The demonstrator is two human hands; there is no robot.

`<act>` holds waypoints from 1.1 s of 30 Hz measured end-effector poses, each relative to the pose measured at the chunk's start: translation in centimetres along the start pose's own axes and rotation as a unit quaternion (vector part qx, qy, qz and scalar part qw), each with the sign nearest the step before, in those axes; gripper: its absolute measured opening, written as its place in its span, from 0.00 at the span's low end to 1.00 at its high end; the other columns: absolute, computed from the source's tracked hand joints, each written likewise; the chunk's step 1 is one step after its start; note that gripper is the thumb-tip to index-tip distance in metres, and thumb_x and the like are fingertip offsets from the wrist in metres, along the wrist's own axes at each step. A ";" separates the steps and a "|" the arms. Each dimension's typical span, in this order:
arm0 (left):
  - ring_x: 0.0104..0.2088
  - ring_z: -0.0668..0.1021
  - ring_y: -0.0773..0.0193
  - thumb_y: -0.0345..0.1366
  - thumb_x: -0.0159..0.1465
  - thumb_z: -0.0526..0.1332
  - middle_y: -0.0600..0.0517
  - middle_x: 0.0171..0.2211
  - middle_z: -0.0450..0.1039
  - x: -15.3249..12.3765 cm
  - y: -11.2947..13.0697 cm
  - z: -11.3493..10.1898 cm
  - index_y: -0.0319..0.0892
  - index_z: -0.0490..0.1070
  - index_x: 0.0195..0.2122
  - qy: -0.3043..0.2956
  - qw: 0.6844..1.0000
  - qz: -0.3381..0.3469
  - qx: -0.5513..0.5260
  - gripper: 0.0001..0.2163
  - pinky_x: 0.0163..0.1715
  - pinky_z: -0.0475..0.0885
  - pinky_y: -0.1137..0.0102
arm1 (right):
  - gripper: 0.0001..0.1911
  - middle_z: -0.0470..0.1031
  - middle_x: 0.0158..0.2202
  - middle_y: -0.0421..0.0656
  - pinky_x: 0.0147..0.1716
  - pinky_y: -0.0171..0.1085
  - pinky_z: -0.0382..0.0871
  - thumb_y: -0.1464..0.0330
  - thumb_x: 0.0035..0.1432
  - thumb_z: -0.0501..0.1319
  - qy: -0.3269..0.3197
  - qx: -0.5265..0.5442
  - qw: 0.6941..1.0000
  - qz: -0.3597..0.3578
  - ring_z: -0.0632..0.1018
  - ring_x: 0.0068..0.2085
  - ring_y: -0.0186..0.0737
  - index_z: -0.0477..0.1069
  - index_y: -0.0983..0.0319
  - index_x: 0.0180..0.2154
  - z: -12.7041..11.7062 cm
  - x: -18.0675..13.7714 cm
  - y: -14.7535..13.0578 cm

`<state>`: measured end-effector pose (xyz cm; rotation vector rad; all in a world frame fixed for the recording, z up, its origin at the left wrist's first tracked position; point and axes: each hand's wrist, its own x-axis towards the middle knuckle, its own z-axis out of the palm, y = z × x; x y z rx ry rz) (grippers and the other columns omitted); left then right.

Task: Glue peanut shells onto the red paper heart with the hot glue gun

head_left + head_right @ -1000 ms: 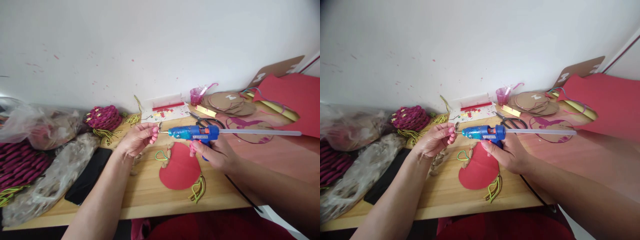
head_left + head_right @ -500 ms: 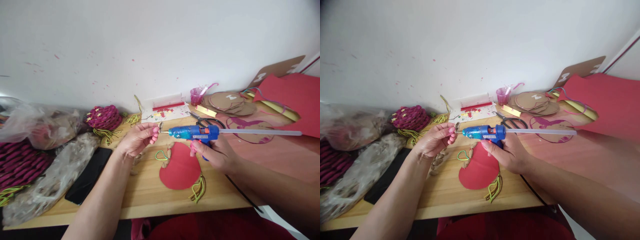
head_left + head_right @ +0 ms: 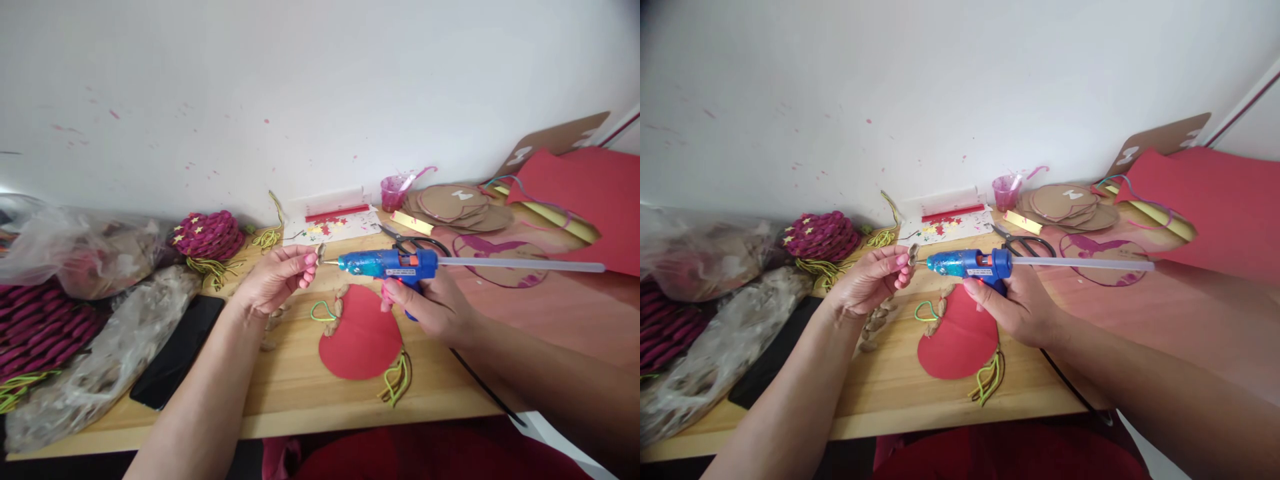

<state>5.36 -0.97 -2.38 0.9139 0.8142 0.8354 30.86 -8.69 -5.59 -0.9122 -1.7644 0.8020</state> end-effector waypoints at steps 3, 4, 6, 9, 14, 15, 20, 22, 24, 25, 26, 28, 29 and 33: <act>0.18 0.74 0.73 0.35 0.44 0.82 0.53 0.20 0.74 0.0 0.0 0.0 0.36 0.79 0.28 -0.003 1.000 0.000 0.002 0.16 0.18 0.69 0.81 | 0.15 0.73 0.26 0.39 0.25 0.36 0.63 0.61 0.72 0.57 0.001 0.003 1.000 0.006 0.72 0.26 0.34 0.70 0.59 0.32 0.0 0.0 0.1; 0.18 0.74 0.73 0.35 0.44 0.82 0.53 0.20 0.74 0.0 0.0 0.0 0.36 0.79 0.28 -0.002 1.000 0.000 0.002 0.16 0.17 0.69 0.81 | 0.15 0.73 0.26 0.39 0.25 0.36 0.63 0.61 0.72 0.57 -0.002 0.004 1.000 0.006 0.72 0.26 0.34 0.70 0.59 0.32 0.0 0.1 0.1; 0.18 0.74 0.73 0.35 0.44 0.82 0.54 0.20 0.74 0.0 0.0 -0.1 0.36 0.79 0.28 -0.001 1.000 0.000 0.000 0.16 0.17 0.69 0.82 | 0.15 0.72 0.25 0.39 0.25 0.36 0.63 0.61 0.72 0.57 -0.003 -0.001 1.000 0.000 0.71 0.26 0.33 0.70 0.59 0.32 0.0 0.1 0.0; 0.18 0.74 0.74 0.35 0.44 0.82 0.54 0.20 0.74 0.0 0.0 -0.1 0.36 0.78 0.27 -0.001 1.000 0.000 -0.001 0.16 0.17 0.69 0.82 | 0.15 0.72 0.25 0.38 0.25 0.36 0.62 0.62 0.72 0.57 0.001 -0.016 1.000 -0.010 0.71 0.26 0.33 0.71 0.59 0.32 0.0 0.1 -0.1; 0.18 0.74 0.74 0.35 0.43 0.82 0.54 0.20 0.74 0.0 0.0 -0.1 0.36 0.79 0.28 -0.002 1.000 -0.002 0.000 0.16 0.17 0.69 0.82 | 0.14 0.70 0.24 0.38 0.26 0.36 0.63 0.62 0.72 0.58 -0.002 -0.014 1.000 -0.012 0.72 0.26 0.34 0.71 0.59 0.32 0.0 0.1 -0.1; 0.18 0.74 0.74 0.35 0.43 0.82 0.54 0.20 0.74 -0.1 0.0 -0.1 0.36 0.79 0.28 -0.002 1.000 -0.002 0.001 0.16 0.17 0.68 0.82 | 0.14 0.71 0.24 0.38 0.26 0.36 0.63 0.62 0.72 0.58 -0.002 -0.013 1.000 -0.010 0.72 0.27 0.34 0.71 0.59 0.32 0.0 0.1 0.0; 0.18 0.74 0.74 0.36 0.44 0.82 0.54 0.20 0.73 0.0 -0.1 -0.1 0.36 0.78 0.28 0.002 1.000 0.003 0.006 0.16 0.18 0.68 0.82 | 0.15 0.72 0.25 0.38 0.25 0.35 0.64 0.64 0.72 0.57 0.006 0.007 1.000 -0.013 0.72 0.26 0.33 0.70 0.60 0.31 0.1 0.0 -0.1; 0.19 0.74 0.74 0.36 0.44 0.81 0.54 0.20 0.73 0.0 0.0 -0.1 0.36 0.78 0.28 0.002 1.000 0.006 0.009 0.16 0.18 0.68 0.81 | 0.14 0.71 0.25 0.37 0.26 0.35 0.64 0.65 0.72 0.58 0.008 0.015 1.000 -0.024 0.73 0.26 0.33 0.70 0.60 0.31 0.2 0.0 -0.2; 0.19 0.74 0.73 0.36 0.44 0.81 0.54 0.20 0.73 0.1 0.0 -0.1 0.35 0.78 0.28 -0.001 1.000 0.008 0.012 0.16 0.18 0.69 0.81 | 0.13 0.69 0.25 0.37 0.26 0.35 0.64 0.66 0.72 0.58 0.003 0.017 0.999 -0.038 0.72 0.27 0.32 0.71 0.59 0.32 0.2 0.0 -0.4; 0.19 0.74 0.73 0.36 0.45 0.81 0.54 0.20 0.74 0.1 0.0 -0.1 0.35 0.78 0.28 -0.002 1.000 0.008 0.013 0.16 0.18 0.69 0.81 | 0.12 0.68 0.25 0.36 0.26 0.35 0.63 0.67 0.72 0.58 -0.001 0.016 0.999 -0.044 0.71 0.27 0.32 0.71 0.59 0.32 0.2 0.0 -0.5; 0.19 0.74 0.73 0.36 0.45 0.81 0.54 0.20 0.74 0.1 0.0 0.0 0.35 0.78 0.28 -0.003 1.000 0.009 0.015 0.16 0.18 0.69 0.81 | 0.12 0.68 0.25 0.36 0.26 0.35 0.63 0.67 0.72 0.57 -0.004 0.014 0.999 -0.048 0.70 0.26 0.32 0.71 0.59 0.32 0.2 0.1 -0.6; 0.19 0.74 0.73 0.36 0.45 0.81 0.53 0.20 0.74 0.1 -0.1 0.0 0.35 0.78 0.28 -0.004 1.000 0.008 0.017 0.16 0.18 0.69 0.81 | 0.12 0.67 0.25 0.36 0.26 0.35 0.62 0.68 0.72 0.57 -0.007 0.011 0.999 -0.053 0.68 0.26 0.32 0.71 0.59 0.32 0.2 0.2 -0.8; 0.19 0.74 0.73 0.36 0.45 0.81 0.53 0.20 0.73 0.1 -0.1 0.1 0.35 0.78 0.28 -0.004 1.000 0.008 0.018 0.16 0.18 0.69 0.81 | 0.12 0.67 0.25 0.36 0.26 0.35 0.62 0.68 0.72 0.57 -0.007 0.011 0.998 -0.054 0.68 0.26 0.32 0.71 0.58 0.32 0.2 0.2 -0.8; 0.19 0.73 0.73 0.36 0.45 0.81 0.54 0.20 0.73 0.0 -0.1 0.1 0.35 0.78 0.29 -0.006 1.000 0.006 0.020 0.16 0.19 0.68 0.80 | 0.11 0.68 0.26 0.36 0.28 0.36 0.63 0.69 0.71 0.57 -0.010 0.006 0.999 -0.049 0.69 0.27 0.33 0.71 0.58 0.33 0.2 0.3 -0.8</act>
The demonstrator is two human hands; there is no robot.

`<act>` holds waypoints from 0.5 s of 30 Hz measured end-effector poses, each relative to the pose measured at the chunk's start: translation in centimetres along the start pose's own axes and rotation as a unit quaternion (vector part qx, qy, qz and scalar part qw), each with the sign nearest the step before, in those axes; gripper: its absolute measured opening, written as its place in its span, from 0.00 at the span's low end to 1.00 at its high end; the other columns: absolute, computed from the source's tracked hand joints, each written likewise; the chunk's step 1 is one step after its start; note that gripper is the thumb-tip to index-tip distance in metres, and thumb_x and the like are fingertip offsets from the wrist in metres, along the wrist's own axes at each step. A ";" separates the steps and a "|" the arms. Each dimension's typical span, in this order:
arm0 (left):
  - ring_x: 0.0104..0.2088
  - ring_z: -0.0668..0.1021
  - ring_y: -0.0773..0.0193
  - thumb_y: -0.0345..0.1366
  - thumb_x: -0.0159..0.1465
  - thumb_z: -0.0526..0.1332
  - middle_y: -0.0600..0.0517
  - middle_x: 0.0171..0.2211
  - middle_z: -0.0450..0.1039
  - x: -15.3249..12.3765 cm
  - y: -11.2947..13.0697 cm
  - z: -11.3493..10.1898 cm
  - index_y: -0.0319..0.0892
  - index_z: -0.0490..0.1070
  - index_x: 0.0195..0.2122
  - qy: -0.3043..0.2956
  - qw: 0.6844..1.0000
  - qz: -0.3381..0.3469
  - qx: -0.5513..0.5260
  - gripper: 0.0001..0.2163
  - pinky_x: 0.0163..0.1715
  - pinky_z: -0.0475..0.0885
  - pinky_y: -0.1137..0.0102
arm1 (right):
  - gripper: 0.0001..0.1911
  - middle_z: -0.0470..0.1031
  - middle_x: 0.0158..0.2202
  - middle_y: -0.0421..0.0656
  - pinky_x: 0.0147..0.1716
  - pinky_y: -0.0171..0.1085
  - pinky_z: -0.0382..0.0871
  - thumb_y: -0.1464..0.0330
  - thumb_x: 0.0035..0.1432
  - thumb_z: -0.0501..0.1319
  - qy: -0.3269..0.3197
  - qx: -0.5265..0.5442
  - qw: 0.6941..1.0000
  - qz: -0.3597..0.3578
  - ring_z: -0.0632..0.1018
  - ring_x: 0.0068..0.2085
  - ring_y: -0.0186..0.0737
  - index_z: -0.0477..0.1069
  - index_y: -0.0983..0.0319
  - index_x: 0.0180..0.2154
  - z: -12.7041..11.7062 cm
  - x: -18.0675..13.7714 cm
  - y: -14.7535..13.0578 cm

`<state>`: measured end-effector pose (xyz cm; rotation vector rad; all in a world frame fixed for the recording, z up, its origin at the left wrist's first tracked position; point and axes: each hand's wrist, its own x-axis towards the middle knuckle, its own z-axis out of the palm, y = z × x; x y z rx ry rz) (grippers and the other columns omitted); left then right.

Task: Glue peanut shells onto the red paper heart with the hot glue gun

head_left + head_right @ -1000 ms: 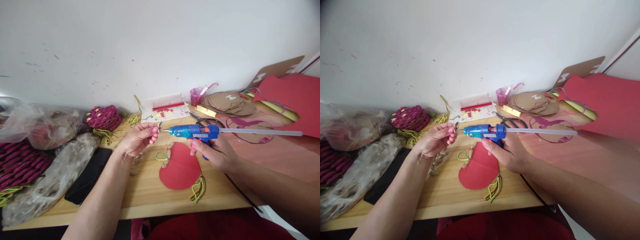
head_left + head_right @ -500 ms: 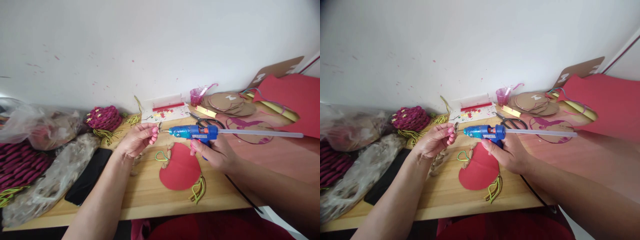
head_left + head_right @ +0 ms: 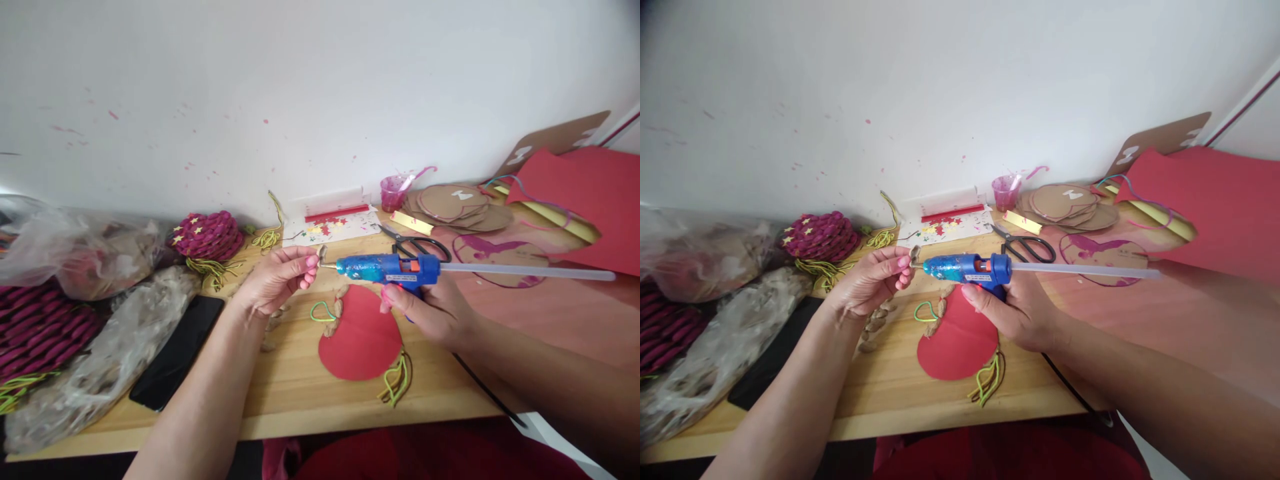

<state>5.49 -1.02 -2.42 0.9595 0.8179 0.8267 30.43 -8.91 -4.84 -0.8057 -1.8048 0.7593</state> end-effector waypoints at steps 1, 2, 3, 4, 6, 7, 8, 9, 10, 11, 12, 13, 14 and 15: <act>0.19 0.73 0.73 0.36 0.45 0.81 0.54 0.20 0.74 0.0 0.0 0.0 0.35 0.78 0.29 -0.002 1.000 0.000 0.001 0.16 0.19 0.68 0.80 | 0.12 0.68 0.26 0.36 0.28 0.36 0.63 0.69 0.71 0.57 -0.001 -0.003 1.000 0.002 0.69 0.27 0.33 0.71 0.58 0.33 0.0 0.0 0.0; 0.19 0.73 0.73 0.36 0.45 0.81 0.54 0.20 0.73 0.0 0.0 0.0 0.35 0.79 0.29 -0.004 1.000 0.000 0.002 0.16 0.19 0.68 0.80 | 0.12 0.68 0.26 0.36 0.28 0.36 0.63 0.69 0.71 0.57 0.000 -0.005 1.000 0.003 0.69 0.27 0.33 0.71 0.58 0.33 0.0 0.0 -0.1; 0.19 0.73 0.74 0.36 0.45 0.81 0.54 0.20 0.73 0.0 0.0 0.0 0.35 0.79 0.30 -0.005 1.000 0.001 0.003 0.16 0.19 0.68 0.80 | 0.12 0.68 0.25 0.36 0.28 0.36 0.63 0.69 0.71 0.57 0.000 -0.005 1.000 0.002 0.69 0.27 0.33 0.71 0.58 0.32 0.0 0.0 -0.1; 0.19 0.73 0.74 0.36 0.45 0.81 0.54 0.20 0.73 0.0 0.0 0.0 0.35 0.79 0.30 -0.006 1.000 0.001 0.005 0.16 0.19 0.68 0.81 | 0.12 0.68 0.25 0.37 0.28 0.36 0.63 0.69 0.71 0.57 0.000 -0.006 1.000 0.000 0.70 0.27 0.34 0.72 0.58 0.32 0.0 0.0 -0.1; 0.20 0.73 0.74 0.36 0.45 0.81 0.54 0.21 0.73 0.1 -0.1 -0.1 0.35 0.80 0.30 -0.007 1.000 0.003 0.007 0.16 0.19 0.68 0.81 | 0.12 0.69 0.25 0.37 0.28 0.37 0.63 0.68 0.71 0.57 -0.001 -0.007 1.000 0.000 0.70 0.28 0.34 0.72 0.58 0.32 0.0 0.0 -0.2; 0.20 0.73 0.74 0.36 0.45 0.81 0.54 0.21 0.73 0.1 -0.1 -0.1 0.35 0.80 0.30 -0.008 1.000 0.003 0.008 0.16 0.19 0.69 0.81 | 0.12 0.69 0.25 0.37 0.28 0.37 0.63 0.68 0.71 0.57 -0.001 -0.008 1.000 0.000 0.70 0.28 0.34 0.72 0.58 0.32 -0.1 0.0 -0.2; 0.20 0.73 0.74 0.36 0.45 0.81 0.54 0.21 0.74 0.0 -0.1 -0.1 0.35 0.80 0.30 -0.009 1.000 0.003 0.007 0.16 0.19 0.69 0.81 | 0.12 0.69 0.25 0.37 0.28 0.37 0.63 0.68 0.71 0.58 -0.001 -0.009 1.000 -0.001 0.70 0.27 0.34 0.72 0.58 0.32 -0.1 0.0 -0.2; 0.20 0.74 0.74 0.36 0.46 0.81 0.54 0.21 0.74 0.0 -0.1 -0.2 0.35 0.80 0.30 -0.009 1.000 0.003 0.006 0.15 0.19 0.69 0.81 | 0.12 0.69 0.26 0.37 0.28 0.37 0.63 0.68 0.71 0.58 -0.001 -0.011 1.000 -0.002 0.70 0.27 0.34 0.72 0.58 0.32 -0.1 0.0 -0.2; 0.20 0.74 0.74 0.36 0.46 0.81 0.54 0.21 0.74 0.0 -0.1 -0.2 0.35 0.80 0.30 -0.010 1.000 0.004 0.004 0.15 0.19 0.69 0.81 | 0.12 0.69 0.26 0.37 0.27 0.37 0.63 0.68 0.71 0.58 0.000 -0.013 1.000 -0.003 0.70 0.27 0.34 0.72 0.58 0.32 -0.1 0.0 -0.2; 0.20 0.74 0.74 0.36 0.46 0.81 0.54 0.21 0.74 0.0 -0.1 -0.2 0.35 0.80 0.30 -0.010 1.000 0.004 0.003 0.15 0.19 0.69 0.81 | 0.12 0.69 0.25 0.37 0.27 0.36 0.62 0.68 0.71 0.58 -0.001 -0.014 1.000 -0.004 0.69 0.27 0.34 0.72 0.58 0.32 0.0 0.0 -0.2; 0.20 0.74 0.74 0.36 0.46 0.81 0.54 0.21 0.74 0.0 -0.1 -0.2 0.35 0.80 0.30 -0.008 1.000 0.004 0.003 0.15 0.19 0.69 0.81 | 0.12 0.68 0.25 0.37 0.27 0.36 0.62 0.69 0.71 0.58 -0.003 -0.015 1.000 -0.004 0.69 0.27 0.33 0.72 0.58 0.32 0.0 0.1 -0.2; 0.20 0.74 0.74 0.36 0.46 0.81 0.54 0.21 0.74 0.0 -0.1 -0.1 0.35 0.80 0.30 -0.006 1.000 0.004 0.003 0.15 0.19 0.69 0.81 | 0.12 0.68 0.25 0.36 0.27 0.36 0.62 0.69 0.71 0.57 -0.005 -0.015 1.000 -0.005 0.69 0.27 0.33 0.72 0.58 0.32 0.0 0.1 -0.2; 0.20 0.74 0.74 0.36 0.46 0.81 0.54 0.21 0.74 0.0 -0.1 -0.1 0.35 0.80 0.30 -0.004 1.000 0.003 0.004 0.15 0.19 0.69 0.81 | 0.12 0.68 0.25 0.36 0.27 0.36 0.63 0.69 0.71 0.57 -0.006 -0.014 1.000 -0.005 0.69 0.27 0.33 0.71 0.58 0.32 0.0 0.1 -0.2; 0.20 0.74 0.74 0.36 0.45 0.81 0.54 0.21 0.74 0.0 -0.1 -0.1 0.35 0.80 0.30 -0.003 1.000 0.003 0.006 0.15 0.19 0.69 0.81 | 0.12 0.69 0.25 0.37 0.28 0.36 0.63 0.69 0.71 0.57 -0.006 -0.013 1.000 -0.005 0.70 0.27 0.34 0.71 0.58 0.32 0.0 0.1 -0.2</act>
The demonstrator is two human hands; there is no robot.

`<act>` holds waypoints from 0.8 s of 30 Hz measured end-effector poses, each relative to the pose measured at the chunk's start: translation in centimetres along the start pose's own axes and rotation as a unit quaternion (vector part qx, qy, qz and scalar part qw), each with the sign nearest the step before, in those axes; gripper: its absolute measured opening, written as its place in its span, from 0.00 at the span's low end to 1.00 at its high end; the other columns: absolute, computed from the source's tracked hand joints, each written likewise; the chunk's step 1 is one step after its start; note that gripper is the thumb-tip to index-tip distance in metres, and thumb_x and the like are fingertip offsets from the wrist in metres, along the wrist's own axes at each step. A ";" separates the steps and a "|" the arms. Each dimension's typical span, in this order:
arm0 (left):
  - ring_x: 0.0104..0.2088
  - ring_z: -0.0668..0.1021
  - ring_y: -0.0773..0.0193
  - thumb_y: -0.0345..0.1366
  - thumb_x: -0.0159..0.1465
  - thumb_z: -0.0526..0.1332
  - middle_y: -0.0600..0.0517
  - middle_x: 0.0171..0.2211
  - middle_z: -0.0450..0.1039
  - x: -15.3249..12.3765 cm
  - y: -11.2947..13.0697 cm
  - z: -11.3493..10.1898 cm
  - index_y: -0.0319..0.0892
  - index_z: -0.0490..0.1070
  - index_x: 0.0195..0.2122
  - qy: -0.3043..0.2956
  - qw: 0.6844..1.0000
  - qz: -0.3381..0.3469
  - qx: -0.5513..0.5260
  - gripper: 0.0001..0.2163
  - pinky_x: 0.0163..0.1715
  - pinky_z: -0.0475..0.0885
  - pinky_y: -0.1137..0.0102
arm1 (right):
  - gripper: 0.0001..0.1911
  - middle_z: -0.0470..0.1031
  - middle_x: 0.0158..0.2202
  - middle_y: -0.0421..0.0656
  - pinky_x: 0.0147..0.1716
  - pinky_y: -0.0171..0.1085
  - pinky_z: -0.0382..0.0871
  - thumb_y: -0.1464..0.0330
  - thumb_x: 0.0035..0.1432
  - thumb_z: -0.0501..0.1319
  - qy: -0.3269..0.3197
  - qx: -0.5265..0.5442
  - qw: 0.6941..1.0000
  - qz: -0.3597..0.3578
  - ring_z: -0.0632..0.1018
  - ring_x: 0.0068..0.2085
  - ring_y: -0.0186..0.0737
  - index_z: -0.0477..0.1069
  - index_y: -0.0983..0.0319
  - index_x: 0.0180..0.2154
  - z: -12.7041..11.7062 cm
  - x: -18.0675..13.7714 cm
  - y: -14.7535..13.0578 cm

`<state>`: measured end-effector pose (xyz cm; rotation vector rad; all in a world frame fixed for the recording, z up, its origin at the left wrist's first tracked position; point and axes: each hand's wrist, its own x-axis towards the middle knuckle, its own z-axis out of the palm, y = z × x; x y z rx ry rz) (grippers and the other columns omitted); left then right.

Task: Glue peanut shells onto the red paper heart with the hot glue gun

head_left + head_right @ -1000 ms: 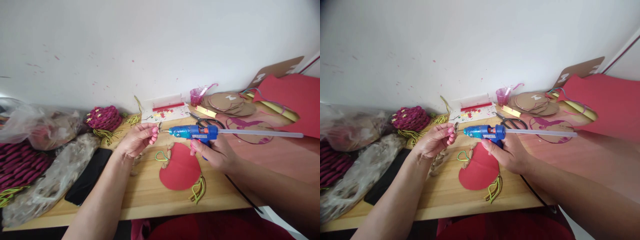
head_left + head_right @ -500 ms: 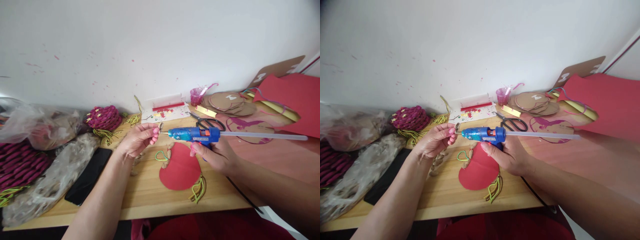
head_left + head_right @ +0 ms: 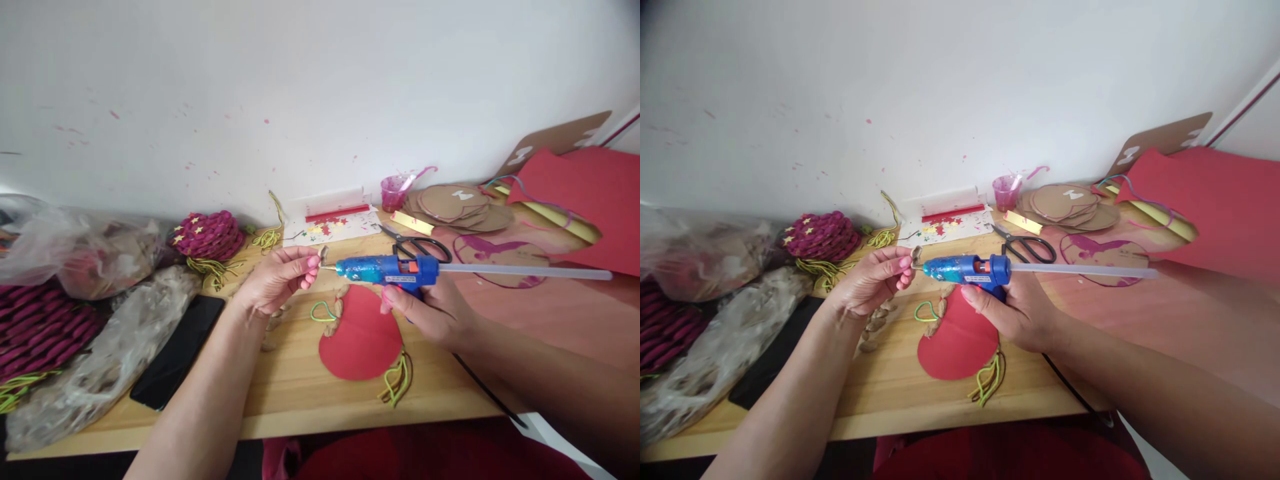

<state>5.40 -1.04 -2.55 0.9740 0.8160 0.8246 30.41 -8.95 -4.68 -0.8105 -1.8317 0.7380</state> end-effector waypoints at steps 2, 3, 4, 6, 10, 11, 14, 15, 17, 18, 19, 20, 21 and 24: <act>0.20 0.74 0.74 0.36 0.46 0.81 0.54 0.21 0.74 0.0 0.0 0.0 0.35 0.80 0.30 -0.003 1.000 0.000 0.002 0.15 0.19 0.69 0.81 | 0.12 0.70 0.26 0.37 0.29 0.37 0.64 0.68 0.71 0.57 0.000 -0.001 1.000 0.001 0.71 0.28 0.34 0.71 0.58 0.32 0.0 0.0 0.0; 0.20 0.74 0.74 0.36 0.46 0.81 0.54 0.21 0.74 0.0 0.0 0.0 0.35 0.80 0.30 -0.006 1.000 0.002 0.001 0.15 0.19 0.69 0.81 | 0.12 0.70 0.27 0.37 0.29 0.37 0.65 0.68 0.71 0.57 0.000 -0.003 1.000 0.002 0.72 0.28 0.34 0.71 0.58 0.32 0.0 0.0 0.0; 0.20 0.74 0.74 0.36 0.46 0.81 0.54 0.21 0.74 0.0 0.0 0.0 0.35 0.80 0.30 -0.008 1.000 0.003 0.000 0.15 0.19 0.69 0.81 | 0.12 0.71 0.27 0.38 0.29 0.37 0.65 0.68 0.71 0.57 0.000 -0.006 1.000 0.004 0.72 0.29 0.34 0.71 0.58 0.32 0.0 -0.1 0.0; 0.20 0.74 0.74 0.36 0.47 0.81 0.53 0.21 0.74 0.0 0.0 0.0 0.35 0.80 0.30 -0.012 1.000 0.005 -0.001 0.14 0.19 0.69 0.81 | 0.12 0.71 0.27 0.38 0.29 0.37 0.66 0.67 0.71 0.57 -0.001 -0.009 1.000 0.010 0.73 0.29 0.35 0.71 0.58 0.32 0.0 -0.1 0.1; 0.19 0.74 0.74 0.35 0.47 0.81 0.53 0.20 0.74 0.0 0.0 -0.1 0.35 0.79 0.29 -0.005 1.000 0.003 -0.003 0.15 0.19 0.69 0.81 | 0.12 0.72 0.27 0.38 0.29 0.37 0.67 0.65 0.71 0.58 -0.002 -0.012 1.000 0.026 0.73 0.29 0.35 0.71 0.58 0.32 0.0 -0.3 0.4; 0.19 0.73 0.74 0.36 0.46 0.81 0.54 0.20 0.73 0.0 0.0 -0.1 0.35 0.79 0.29 -0.001 1.000 0.004 -0.004 0.15 0.19 0.68 0.81 | 0.13 0.72 0.27 0.38 0.29 0.37 0.67 0.64 0.71 0.58 -0.002 -0.014 0.999 0.029 0.73 0.29 0.35 0.71 0.58 0.32 0.0 -0.4 0.5; 0.19 0.73 0.74 0.36 0.46 0.81 0.54 0.20 0.73 0.0 0.1 -0.2 0.35 0.78 0.30 0.008 1.000 0.004 -0.005 0.16 0.19 0.68 0.81 | 0.15 0.72 0.26 0.39 0.27 0.37 0.66 0.63 0.71 0.59 0.007 -0.008 0.999 0.044 0.73 0.27 0.34 0.72 0.59 0.31 0.0 -0.4 0.6; 0.19 0.73 0.74 0.36 0.46 0.81 0.54 0.20 0.73 0.0 0.2 -0.2 0.36 0.78 0.30 0.011 1.000 0.005 -0.005 0.16 0.19 0.68 0.81 | 0.15 0.72 0.26 0.39 0.27 0.37 0.66 0.62 0.71 0.59 0.013 0.005 0.998 0.054 0.73 0.27 0.34 0.71 0.59 0.30 0.0 -0.4 0.6; 0.19 0.73 0.74 0.36 0.45 0.81 0.54 0.20 0.73 0.0 0.3 -0.2 0.36 0.78 0.29 0.019 1.000 0.010 -0.005 0.16 0.18 0.68 0.82 | 0.17 0.73 0.26 0.40 0.25 0.36 0.67 0.59 0.71 0.59 0.029 0.051 0.994 0.087 0.75 0.26 0.34 0.71 0.60 0.30 0.0 -0.2 0.6; 0.19 0.72 0.74 0.36 0.45 0.81 0.54 0.20 0.72 0.0 0.4 -0.2 0.35 0.78 0.28 0.022 1.000 0.014 -0.005 0.16 0.18 0.67 0.82 | 0.18 0.73 0.26 0.40 0.24 0.35 0.67 0.57 0.70 0.59 0.041 0.081 0.990 0.109 0.76 0.26 0.34 0.71 0.60 0.30 0.0 0.0 0.6; 0.19 0.72 0.74 0.36 0.45 0.81 0.54 0.19 0.72 -0.1 0.5 -0.2 0.35 0.77 0.28 0.025 1.000 0.019 -0.004 0.16 0.18 0.67 0.82 | 0.19 0.73 0.26 0.40 0.22 0.34 0.67 0.55 0.70 0.59 0.054 0.113 0.983 0.138 0.77 0.25 0.34 0.70 0.61 0.30 0.0 0.2 0.6; 0.19 0.72 0.74 0.36 0.44 0.81 0.54 0.19 0.72 -0.2 0.5 -0.1 0.35 0.78 0.28 0.028 0.999 0.027 -0.001 0.16 0.18 0.67 0.82 | 0.20 0.74 0.27 0.41 0.20 0.34 0.65 0.53 0.68 0.60 0.062 0.145 0.974 0.163 0.78 0.24 0.34 0.70 0.61 0.30 0.0 0.4 0.7; 0.19 0.72 0.74 0.36 0.44 0.81 0.54 0.19 0.72 -0.3 0.5 0.0 0.36 0.78 0.28 0.032 0.999 0.036 0.008 0.16 0.18 0.67 0.81 | 0.22 0.73 0.26 0.41 0.18 0.33 0.63 0.51 0.67 0.61 0.084 0.165 0.964 0.192 0.78 0.23 0.34 0.70 0.61 0.30 0.0 0.7 0.8; 0.20 0.73 0.72 0.37 0.46 0.80 0.53 0.21 0.74 -0.4 0.3 0.4 0.37 0.80 0.31 0.039 0.994 0.065 0.077 0.15 0.19 0.68 0.79 | 0.23 0.74 0.28 0.41 0.15 0.31 0.63 0.48 0.63 0.63 0.110 0.199 0.934 0.276 0.79 0.22 0.34 0.70 0.62 0.32 0.0 1.2 1.4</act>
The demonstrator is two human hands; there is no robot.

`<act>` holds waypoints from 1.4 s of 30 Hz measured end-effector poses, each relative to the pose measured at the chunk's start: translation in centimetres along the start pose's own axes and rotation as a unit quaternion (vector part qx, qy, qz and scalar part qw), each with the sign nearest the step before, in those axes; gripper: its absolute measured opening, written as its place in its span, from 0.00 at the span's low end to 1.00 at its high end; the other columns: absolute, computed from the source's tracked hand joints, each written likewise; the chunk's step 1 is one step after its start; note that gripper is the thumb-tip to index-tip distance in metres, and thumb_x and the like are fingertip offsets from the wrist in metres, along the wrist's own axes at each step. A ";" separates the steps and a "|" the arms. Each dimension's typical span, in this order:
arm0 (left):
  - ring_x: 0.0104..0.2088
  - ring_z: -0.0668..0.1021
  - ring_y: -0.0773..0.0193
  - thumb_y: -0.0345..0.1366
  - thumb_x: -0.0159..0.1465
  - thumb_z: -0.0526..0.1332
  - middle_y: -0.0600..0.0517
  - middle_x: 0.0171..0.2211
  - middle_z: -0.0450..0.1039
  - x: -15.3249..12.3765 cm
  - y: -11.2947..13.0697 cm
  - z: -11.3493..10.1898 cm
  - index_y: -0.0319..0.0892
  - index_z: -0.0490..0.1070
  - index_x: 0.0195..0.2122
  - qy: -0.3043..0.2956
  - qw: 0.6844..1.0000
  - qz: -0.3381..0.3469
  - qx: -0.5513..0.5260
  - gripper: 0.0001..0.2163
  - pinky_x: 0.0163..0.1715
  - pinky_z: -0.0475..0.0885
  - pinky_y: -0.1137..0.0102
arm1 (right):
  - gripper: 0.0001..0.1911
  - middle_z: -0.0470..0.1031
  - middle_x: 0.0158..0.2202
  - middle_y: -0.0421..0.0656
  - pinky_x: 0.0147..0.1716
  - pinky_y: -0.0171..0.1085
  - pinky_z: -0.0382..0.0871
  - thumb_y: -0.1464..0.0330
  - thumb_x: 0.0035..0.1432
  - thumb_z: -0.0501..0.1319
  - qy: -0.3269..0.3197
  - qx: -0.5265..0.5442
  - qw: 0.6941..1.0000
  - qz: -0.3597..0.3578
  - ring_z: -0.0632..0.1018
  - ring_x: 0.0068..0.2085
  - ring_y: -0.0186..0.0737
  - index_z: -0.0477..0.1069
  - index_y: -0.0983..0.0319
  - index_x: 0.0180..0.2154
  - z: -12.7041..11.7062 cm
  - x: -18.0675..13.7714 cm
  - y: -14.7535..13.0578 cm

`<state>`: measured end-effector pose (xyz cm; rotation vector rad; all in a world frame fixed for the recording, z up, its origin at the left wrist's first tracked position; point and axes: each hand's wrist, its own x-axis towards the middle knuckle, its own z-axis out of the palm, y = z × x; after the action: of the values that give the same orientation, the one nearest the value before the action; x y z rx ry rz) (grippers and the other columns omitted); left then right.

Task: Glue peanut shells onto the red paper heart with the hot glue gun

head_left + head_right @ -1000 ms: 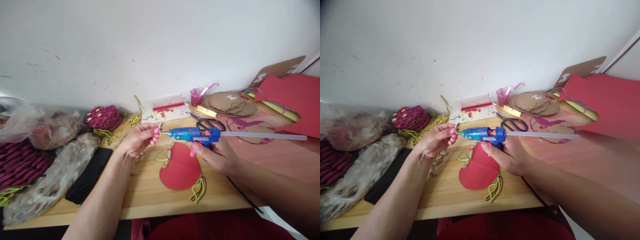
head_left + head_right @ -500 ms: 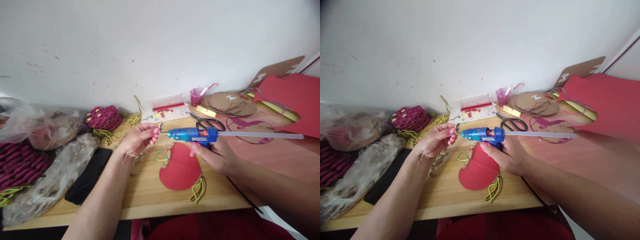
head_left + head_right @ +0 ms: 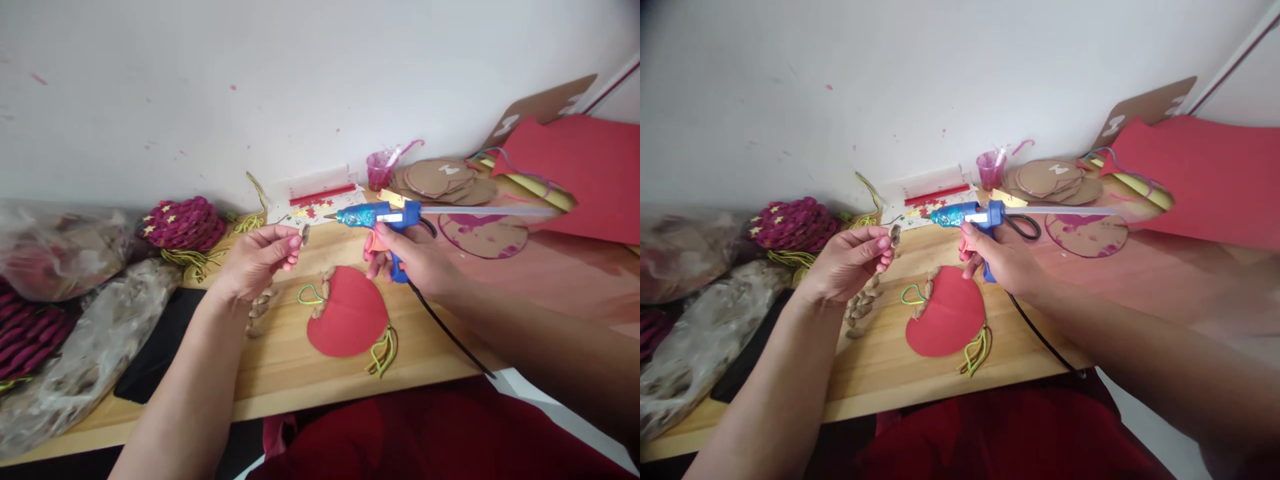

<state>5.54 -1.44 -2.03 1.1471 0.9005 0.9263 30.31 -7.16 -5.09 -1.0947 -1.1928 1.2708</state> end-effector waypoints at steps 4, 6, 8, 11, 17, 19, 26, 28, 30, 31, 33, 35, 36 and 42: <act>0.22 0.72 0.70 0.34 0.51 0.77 0.50 0.25 0.77 -0.1 -1.0 1.1 0.37 0.82 0.32 -0.014 0.983 0.047 0.179 0.10 0.22 0.67 0.76 | 0.25 0.73 0.26 0.40 0.12 0.30 0.61 0.44 0.61 0.63 0.008 0.008 0.998 0.065 0.78 0.20 0.34 0.68 0.61 0.34 0.0 0.3 0.3; 0.23 0.71 0.71 0.31 0.52 0.75 0.50 0.26 0.77 -0.1 -1.7 1.6 0.38 0.83 0.31 -0.022 0.961 0.081 0.263 0.06 0.22 0.64 0.76 | 0.26 0.71 0.23 0.39 0.12 0.30 0.61 0.43 0.61 0.62 0.009 0.006 0.996 0.089 0.79 0.19 0.36 0.68 0.60 0.34 0.1 0.2 0.4; 0.25 0.70 0.69 0.28 0.53 0.73 0.50 0.27 0.76 -0.1 -2.3 2.0 0.41 0.83 0.31 -0.043 0.936 0.126 0.325 0.04 0.24 0.63 0.75 | 0.26 0.69 0.20 0.37 0.12 0.30 0.62 0.42 0.61 0.62 0.018 0.019 0.995 0.098 0.79 0.19 0.38 0.67 0.59 0.35 0.2 0.1 0.5; 0.27 0.72 0.67 0.28 0.58 0.69 0.50 0.30 0.74 -0.2 -2.7 2.3 0.44 0.83 0.34 -0.087 0.882 0.197 0.419 0.05 0.28 0.65 0.73 | 0.26 0.68 0.19 0.36 0.12 0.30 0.64 0.43 0.59 0.63 0.030 0.050 0.993 0.107 0.79 0.19 0.38 0.66 0.58 0.35 0.4 0.0 0.6; 0.32 0.74 0.64 0.31 0.69 0.59 0.49 0.36 0.72 -0.4 -3.3 3.1 0.42 0.78 0.41 -0.148 0.760 0.271 0.571 0.07 0.34 0.66 0.69 | 0.21 0.69 0.21 0.36 0.14 0.30 0.69 0.47 0.64 0.63 0.026 0.067 0.988 0.139 0.78 0.19 0.36 0.67 0.59 0.36 0.9 -0.3 0.9; 0.33 0.74 0.63 0.31 0.70 0.58 0.48 0.36 0.71 -0.4 -3.4 3.4 0.42 0.77 0.41 -0.154 0.745 0.273 0.589 0.07 0.35 0.66 0.69 | 0.21 0.69 0.22 0.36 0.15 0.30 0.70 0.48 0.64 0.63 0.030 0.072 0.986 0.147 0.78 0.20 0.36 0.67 0.59 0.36 1.1 -0.4 1.0; 0.33 0.74 0.64 0.32 0.72 0.56 0.48 0.36 0.71 -0.1 -3.5 3.4 0.41 0.77 0.40 -0.165 0.739 0.283 0.589 0.09 0.35 0.67 0.69 | 0.17 0.69 0.21 0.36 0.17 0.30 0.71 0.52 0.68 0.60 0.026 0.084 0.982 0.165 0.77 0.20 0.34 0.66 0.59 0.35 1.4 -0.6 1.0; 0.33 0.74 0.64 0.32 0.72 0.56 0.48 0.36 0.71 0.1 -3.7 3.3 0.41 0.76 0.40 -0.162 0.733 0.293 0.592 0.09 0.35 0.67 0.69 | 0.17 0.69 0.21 0.36 0.17 0.29 0.72 0.53 0.68 0.60 0.025 0.087 0.981 0.169 0.77 0.20 0.34 0.66 0.59 0.35 1.4 -0.6 1.0; 0.34 0.74 0.64 0.33 0.72 0.56 0.49 0.36 0.72 0.3 -3.9 3.2 0.41 0.76 0.40 -0.161 0.722 0.304 0.600 0.08 0.35 0.67 0.70 | 0.17 0.69 0.21 0.36 0.18 0.29 0.73 0.53 0.68 0.60 0.026 0.085 0.980 0.177 0.77 0.20 0.33 0.66 0.60 0.34 1.4 -0.5 0.9; 0.34 0.74 0.65 0.33 0.72 0.56 0.49 0.37 0.72 0.3 -4.1 3.1 0.42 0.75 0.41 -0.160 0.716 0.311 0.604 0.08 0.35 0.67 0.70 | 0.17 0.69 0.21 0.36 0.18 0.29 0.73 0.54 0.69 0.60 0.026 0.081 0.980 0.182 0.77 0.20 0.33 0.66 0.60 0.34 1.4 -0.5 0.8; 0.33 0.74 0.66 0.32 0.73 0.56 0.50 0.36 0.71 0.5 -4.3 2.9 0.42 0.74 0.42 -0.159 0.704 0.326 0.611 0.07 0.34 0.67 0.71 | 0.16 0.69 0.21 0.36 0.19 0.29 0.74 0.56 0.70 0.59 0.026 0.067 0.978 0.193 0.78 0.21 0.33 0.67 0.60 0.34 1.4 -0.5 0.6; 0.32 0.74 0.67 0.32 0.73 0.56 0.51 0.36 0.70 0.5 -4.5 2.8 0.41 0.74 0.42 -0.161 0.697 0.336 0.613 0.07 0.33 0.67 0.71 | 0.14 0.69 0.21 0.36 0.19 0.29 0.74 0.57 0.70 0.58 0.027 0.058 0.978 0.199 0.77 0.22 0.33 0.67 0.60 0.35 1.5 -0.5 0.4; 0.32 0.74 0.67 0.32 0.73 0.56 0.51 0.36 0.70 0.6 -4.6 2.8 0.41 0.74 0.42 -0.162 0.696 0.338 0.613 0.07 0.33 0.68 0.71 | 0.14 0.69 0.21 0.36 0.20 0.29 0.74 0.57 0.71 0.58 0.027 0.055 0.978 0.200 0.77 0.22 0.33 0.67 0.60 0.35 1.5 -0.5 0.3; 0.34 0.75 0.67 0.31 0.72 0.58 0.51 0.37 0.71 0.5 -4.5 2.6 0.41 0.75 0.43 -0.171 0.714 0.311 0.603 0.06 0.35 0.70 0.71 | 0.16 0.68 0.22 0.36 0.20 0.29 0.74 0.56 0.70 0.58 0.030 0.055 0.979 0.195 0.77 0.22 0.32 0.66 0.60 0.34 1.5 -0.6 0.3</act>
<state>8.73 -2.53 -6.01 2.7935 0.7723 0.4962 28.83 -7.79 -5.29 -1.3176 -0.8751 1.5680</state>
